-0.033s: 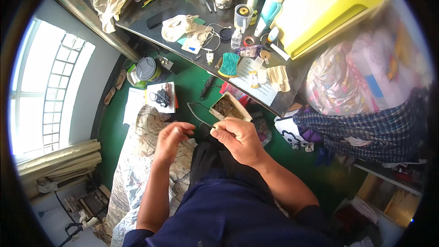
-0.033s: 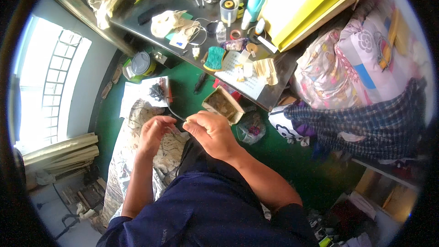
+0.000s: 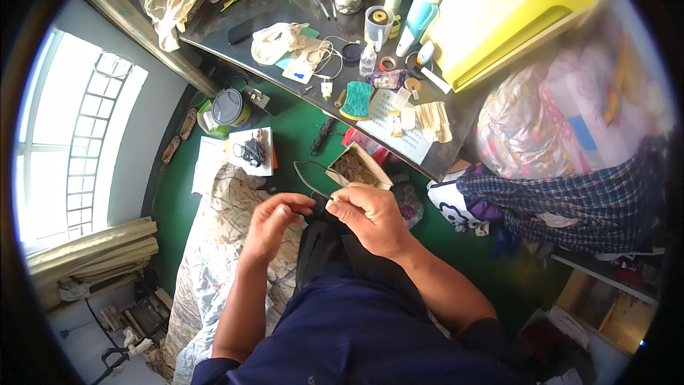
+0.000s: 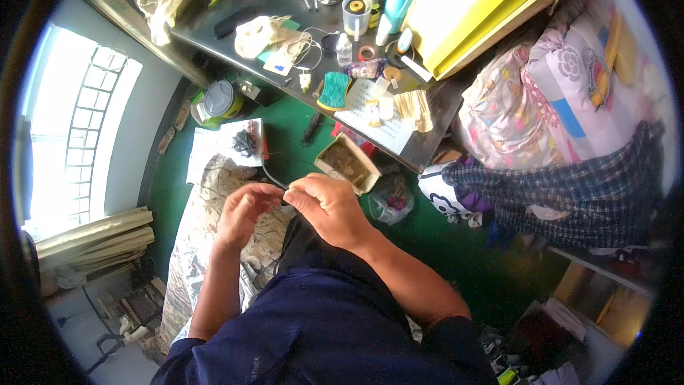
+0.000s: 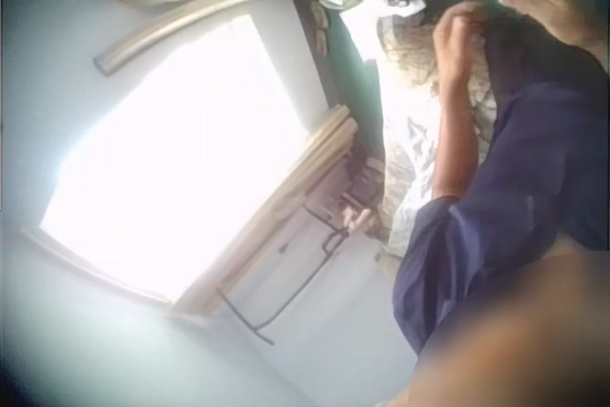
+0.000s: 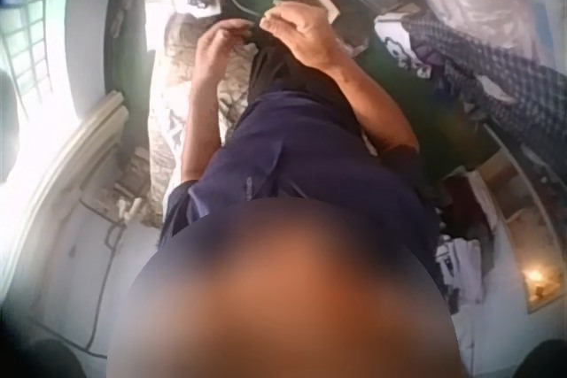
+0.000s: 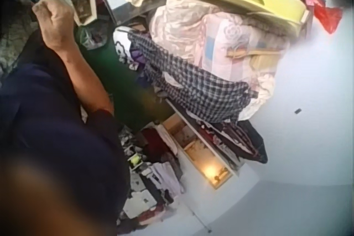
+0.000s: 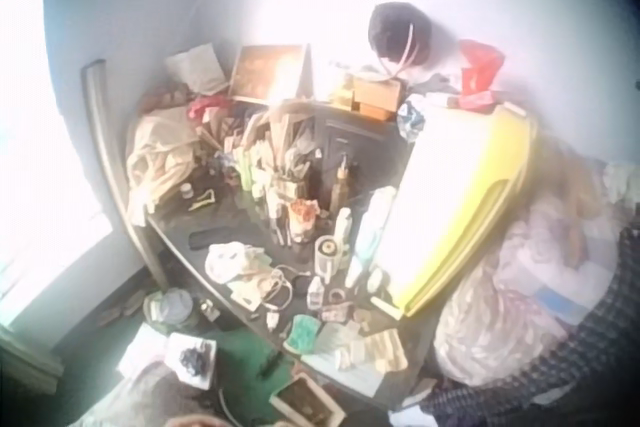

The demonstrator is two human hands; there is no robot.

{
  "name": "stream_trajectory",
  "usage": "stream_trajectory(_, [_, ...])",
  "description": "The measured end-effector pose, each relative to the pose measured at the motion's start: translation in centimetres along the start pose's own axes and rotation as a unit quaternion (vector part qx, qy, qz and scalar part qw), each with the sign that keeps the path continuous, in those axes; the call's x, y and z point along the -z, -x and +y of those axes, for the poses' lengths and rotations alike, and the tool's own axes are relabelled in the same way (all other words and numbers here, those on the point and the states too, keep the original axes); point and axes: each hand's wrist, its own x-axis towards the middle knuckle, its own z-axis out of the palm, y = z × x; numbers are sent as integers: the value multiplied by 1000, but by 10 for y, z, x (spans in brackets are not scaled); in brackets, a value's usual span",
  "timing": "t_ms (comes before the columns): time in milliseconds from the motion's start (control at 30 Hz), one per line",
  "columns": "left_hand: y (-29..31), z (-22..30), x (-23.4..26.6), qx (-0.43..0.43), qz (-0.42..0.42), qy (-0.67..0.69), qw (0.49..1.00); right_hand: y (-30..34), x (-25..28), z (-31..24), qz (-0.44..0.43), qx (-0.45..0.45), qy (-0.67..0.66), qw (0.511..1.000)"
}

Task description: The person is repairing a black electronic cable. They use a cloth to clean the connector, then wrap the connector with tape. Finally, they coil the cable and place it on a box.

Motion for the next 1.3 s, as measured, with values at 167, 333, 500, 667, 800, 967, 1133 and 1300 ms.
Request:
stream_trajectory(167, [-1,12,-53,-11,16,45,999,3,-5,8,-46,-27,9,999])
stream_trajectory(333, [-12,3,-64,-42,6,187,981,6,2,11,-69,-15,46,996])
stream_trajectory(500, [-18,8,-75,-29,4,171,985,9,7,18,-65,36,84,994])
stream_trajectory(667, [-34,26,-59,-60,72,201,975,10,12,22,-38,59,77,995])
stream_trajectory(800, [-39,46,-23,-101,116,172,973,13,23,31,-45,76,82,993])
stream_trajectory(967, [-44,71,19,-148,187,187,953,20,34,55,-56,84,97,990])
stream_trajectory(1133, [-44,88,31,-141,190,157,959,27,38,69,-63,57,112,990])
stream_trajectory(1300, [-46,97,63,-155,119,216,957,30,42,75,-47,111,212,970])
